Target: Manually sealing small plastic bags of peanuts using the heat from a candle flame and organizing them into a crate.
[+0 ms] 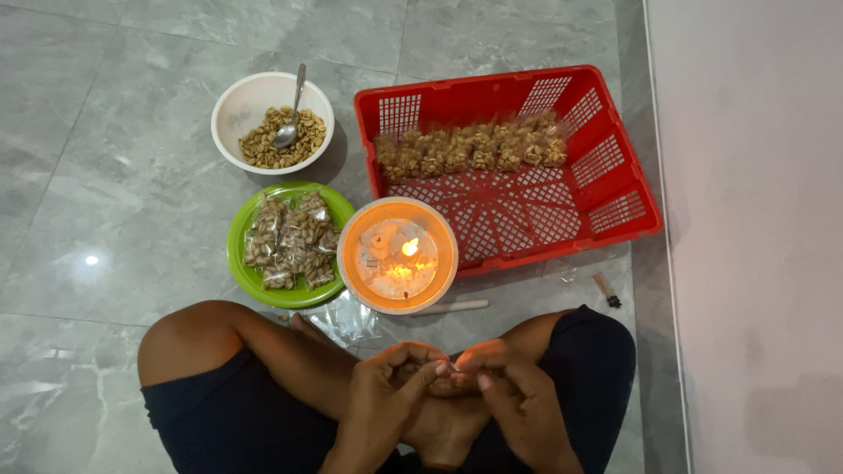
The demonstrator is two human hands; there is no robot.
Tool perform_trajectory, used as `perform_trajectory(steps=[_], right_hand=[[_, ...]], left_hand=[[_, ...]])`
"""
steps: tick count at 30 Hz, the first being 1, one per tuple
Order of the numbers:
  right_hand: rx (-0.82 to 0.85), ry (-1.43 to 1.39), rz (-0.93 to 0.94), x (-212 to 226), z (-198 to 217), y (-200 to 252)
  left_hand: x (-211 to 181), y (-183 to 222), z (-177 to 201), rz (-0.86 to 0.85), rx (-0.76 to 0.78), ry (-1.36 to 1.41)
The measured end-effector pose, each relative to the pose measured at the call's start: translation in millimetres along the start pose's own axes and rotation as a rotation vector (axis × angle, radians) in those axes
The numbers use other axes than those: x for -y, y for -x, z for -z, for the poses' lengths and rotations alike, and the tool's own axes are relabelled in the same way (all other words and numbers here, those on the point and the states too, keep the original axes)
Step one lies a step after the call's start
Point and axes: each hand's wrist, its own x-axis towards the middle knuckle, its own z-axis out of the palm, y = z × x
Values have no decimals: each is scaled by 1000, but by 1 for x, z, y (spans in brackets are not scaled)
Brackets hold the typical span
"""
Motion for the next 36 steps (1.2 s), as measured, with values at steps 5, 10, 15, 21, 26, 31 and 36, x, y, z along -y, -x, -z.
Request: perform_trajectory(steps=[5, 10, 15, 21, 26, 31, 36], right_hand=[[-59, -281, -365, -5, 3, 2], [-99, -237, -408, 5, -11, -6], [-146, -182, -410, 8, -13, -7], [-111, -174, -386, 11, -13, -10], [-165, -267, -444, -5, -19, -4], [-258, -299, -513, -13, -27, -4], [-338, -360, -554, -15, -35, -5]], left_hand=[[-4, 5, -4, -50, -29, -81], [-6, 9, -7, -240, -78, -347], [-8, 9, -10, -101, -83, -172], [-13, 9, -10, -62, -49, -151], [-11, 10, -13, -202, -87, -181], [-6, 10, -14, -141, -176, -165], [4, 5, -12, -165, -272, -216]])
